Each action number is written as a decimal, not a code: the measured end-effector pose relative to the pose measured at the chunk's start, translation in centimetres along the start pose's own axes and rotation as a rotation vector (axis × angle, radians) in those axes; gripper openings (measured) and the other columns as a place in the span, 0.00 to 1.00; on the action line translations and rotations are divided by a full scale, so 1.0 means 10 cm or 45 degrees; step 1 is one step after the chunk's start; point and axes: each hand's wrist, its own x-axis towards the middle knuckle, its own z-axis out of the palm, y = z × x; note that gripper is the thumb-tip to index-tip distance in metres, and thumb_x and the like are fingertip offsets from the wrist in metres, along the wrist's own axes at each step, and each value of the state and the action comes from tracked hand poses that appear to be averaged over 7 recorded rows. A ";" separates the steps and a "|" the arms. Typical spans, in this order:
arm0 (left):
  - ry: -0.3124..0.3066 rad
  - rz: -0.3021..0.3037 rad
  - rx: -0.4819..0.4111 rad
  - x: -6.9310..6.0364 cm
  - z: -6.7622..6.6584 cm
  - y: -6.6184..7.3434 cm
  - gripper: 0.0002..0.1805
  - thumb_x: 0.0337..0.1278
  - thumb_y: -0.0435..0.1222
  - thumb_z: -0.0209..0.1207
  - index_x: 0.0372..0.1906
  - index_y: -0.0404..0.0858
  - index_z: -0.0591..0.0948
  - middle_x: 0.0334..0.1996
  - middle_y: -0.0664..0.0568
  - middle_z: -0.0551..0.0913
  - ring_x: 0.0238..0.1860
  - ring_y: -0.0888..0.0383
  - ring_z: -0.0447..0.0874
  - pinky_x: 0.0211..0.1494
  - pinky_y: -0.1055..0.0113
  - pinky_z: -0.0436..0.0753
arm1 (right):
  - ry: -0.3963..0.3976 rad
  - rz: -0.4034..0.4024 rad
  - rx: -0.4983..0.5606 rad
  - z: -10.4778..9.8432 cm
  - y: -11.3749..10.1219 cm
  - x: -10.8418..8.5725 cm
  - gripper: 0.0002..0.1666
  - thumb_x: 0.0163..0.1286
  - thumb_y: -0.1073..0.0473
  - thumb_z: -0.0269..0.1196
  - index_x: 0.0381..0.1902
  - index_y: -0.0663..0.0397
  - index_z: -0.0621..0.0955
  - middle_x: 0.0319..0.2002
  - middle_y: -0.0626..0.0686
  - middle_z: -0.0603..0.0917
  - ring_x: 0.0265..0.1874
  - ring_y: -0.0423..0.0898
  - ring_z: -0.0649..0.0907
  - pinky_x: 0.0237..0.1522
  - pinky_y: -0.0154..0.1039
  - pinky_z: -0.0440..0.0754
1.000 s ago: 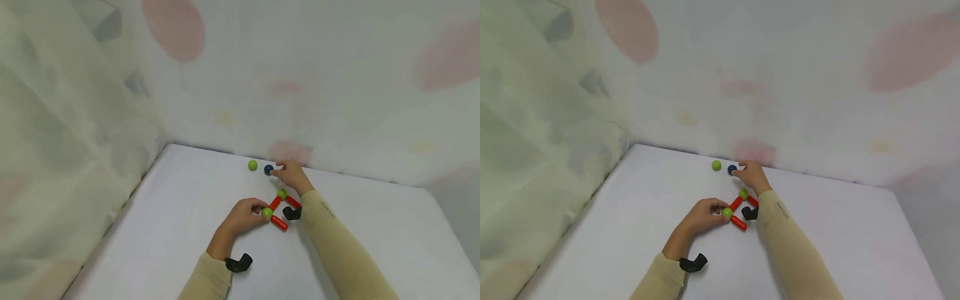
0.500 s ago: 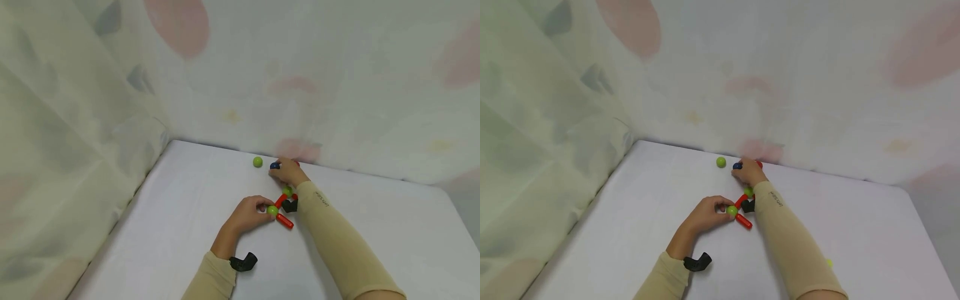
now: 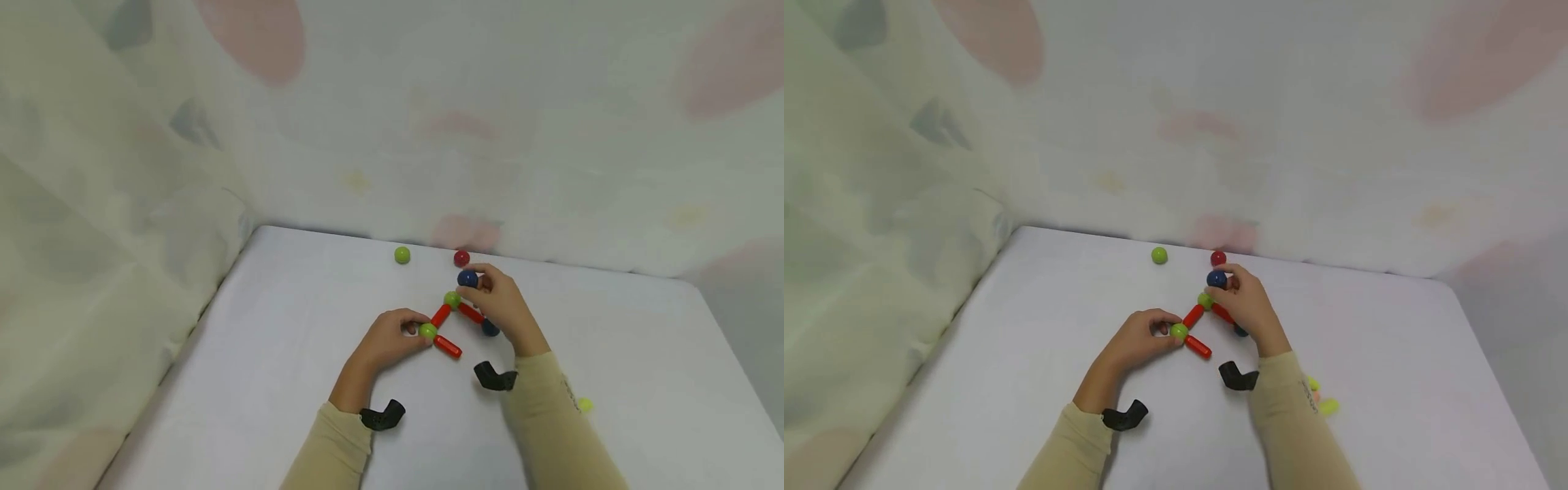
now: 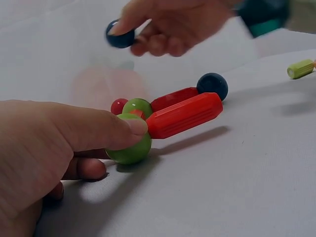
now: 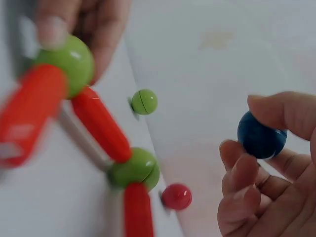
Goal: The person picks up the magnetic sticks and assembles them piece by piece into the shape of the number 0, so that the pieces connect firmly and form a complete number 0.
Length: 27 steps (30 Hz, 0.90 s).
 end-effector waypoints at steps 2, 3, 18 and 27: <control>-0.004 -0.005 0.007 -0.01 -0.02 0.00 0.14 0.50 0.47 0.70 0.45 0.60 0.86 0.33 0.63 0.81 0.38 0.61 0.76 0.40 0.64 0.76 | 0.004 0.022 0.049 0.03 0.09 -0.19 0.30 0.64 0.48 0.68 0.62 0.47 0.74 0.33 0.55 0.73 0.28 0.49 0.74 0.24 0.35 0.73; -0.005 -0.005 0.007 -0.02 -0.03 0.00 0.14 0.50 0.47 0.70 0.45 0.59 0.86 0.33 0.63 0.80 0.38 0.61 0.76 0.40 0.64 0.76 | 0.000 0.022 0.057 0.04 0.13 -0.27 0.30 0.64 0.48 0.68 0.62 0.47 0.74 0.33 0.55 0.73 0.28 0.48 0.73 0.24 0.34 0.73; 0.071 -0.051 0.021 -0.17 -0.33 -0.06 0.16 0.52 0.46 0.70 0.47 0.56 0.85 0.33 0.61 0.80 0.38 0.59 0.76 0.40 0.62 0.75 | -0.275 -0.032 -0.149 0.32 0.38 -0.70 0.22 0.58 0.46 0.72 0.48 0.46 0.82 0.26 0.47 0.75 0.26 0.44 0.73 0.28 0.33 0.70; 0.069 -0.021 0.016 -0.19 -0.35 -0.08 0.17 0.51 0.48 0.70 0.48 0.55 0.86 0.33 0.61 0.81 0.37 0.59 0.76 0.40 0.61 0.75 | -0.220 -0.031 -0.308 0.48 0.30 -0.73 0.24 0.57 0.43 0.72 0.48 0.46 0.83 0.23 0.46 0.75 0.23 0.42 0.73 0.26 0.35 0.69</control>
